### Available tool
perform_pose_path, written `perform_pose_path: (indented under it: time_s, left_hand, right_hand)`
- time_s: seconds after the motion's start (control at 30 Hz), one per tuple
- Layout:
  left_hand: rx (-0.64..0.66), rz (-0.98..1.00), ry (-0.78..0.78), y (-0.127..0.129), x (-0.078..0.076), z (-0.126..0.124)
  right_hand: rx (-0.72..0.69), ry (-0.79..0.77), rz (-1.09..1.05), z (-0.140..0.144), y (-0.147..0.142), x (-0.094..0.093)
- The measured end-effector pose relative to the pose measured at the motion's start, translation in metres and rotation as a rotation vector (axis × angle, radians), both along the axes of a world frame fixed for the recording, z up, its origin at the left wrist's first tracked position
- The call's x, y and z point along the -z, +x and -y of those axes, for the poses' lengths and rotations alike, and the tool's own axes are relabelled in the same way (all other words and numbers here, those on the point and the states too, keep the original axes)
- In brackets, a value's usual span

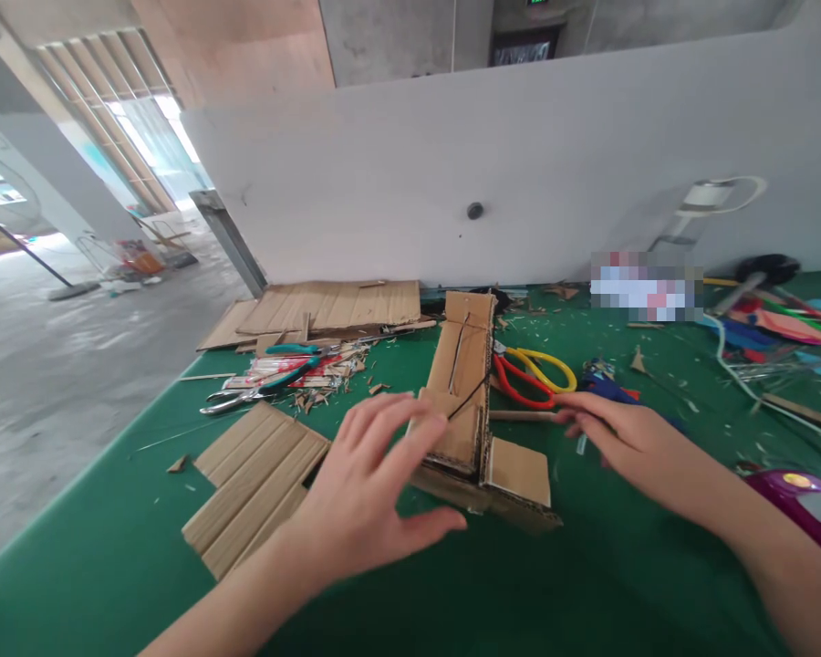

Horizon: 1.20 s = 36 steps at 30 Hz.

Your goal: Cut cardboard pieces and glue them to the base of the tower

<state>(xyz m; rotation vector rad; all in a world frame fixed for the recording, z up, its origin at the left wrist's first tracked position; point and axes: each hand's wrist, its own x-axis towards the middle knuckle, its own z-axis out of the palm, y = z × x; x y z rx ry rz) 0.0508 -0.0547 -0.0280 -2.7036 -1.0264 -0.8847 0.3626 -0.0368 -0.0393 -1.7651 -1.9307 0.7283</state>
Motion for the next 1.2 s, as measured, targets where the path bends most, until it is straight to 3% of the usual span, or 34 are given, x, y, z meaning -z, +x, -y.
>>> perform_pose_path:
  time_s: [0.13, 0.3, 0.63, 0.73, 0.83, 1.0, 1.2]
  left_hand:
    - [0.078, -0.122, 0.044, 0.023, 0.013, 0.009]
    - [0.005, 0.039, 0.076, 0.039, 0.033, 0.01]
    - [-0.057, 0.196, 0.036, 0.037, 0.036, 0.012]
    - [-0.143, 0.314, -0.035, 0.031, 0.036, 0.01]
    - [-0.216, 0.438, -0.156, 0.025, 0.035, 0.007]
    - [-0.251, 0.657, -0.289, 0.016, 0.037, -0.002]
    - [-0.241, 0.86, -0.522, 0.011, 0.041, -0.004]
  right_hand:
    - [-0.01, 0.188, 0.057, -0.001, -0.015, -0.006]
    - [0.001, 0.319, 0.019, -0.007, -0.022, -0.001]
    - [0.004, 0.368, 0.052, -0.01, -0.024, 0.023]
    - [-0.049, 0.388, 0.017, -0.007, -0.03, 0.027]
    - [-0.189, 0.368, -0.033, 0.001, -0.041, 0.028]
    - [-0.351, 0.276, -0.028, 0.015, -0.063, 0.024]
    - [-0.36, 0.181, 0.059, 0.016, -0.071, 0.029]
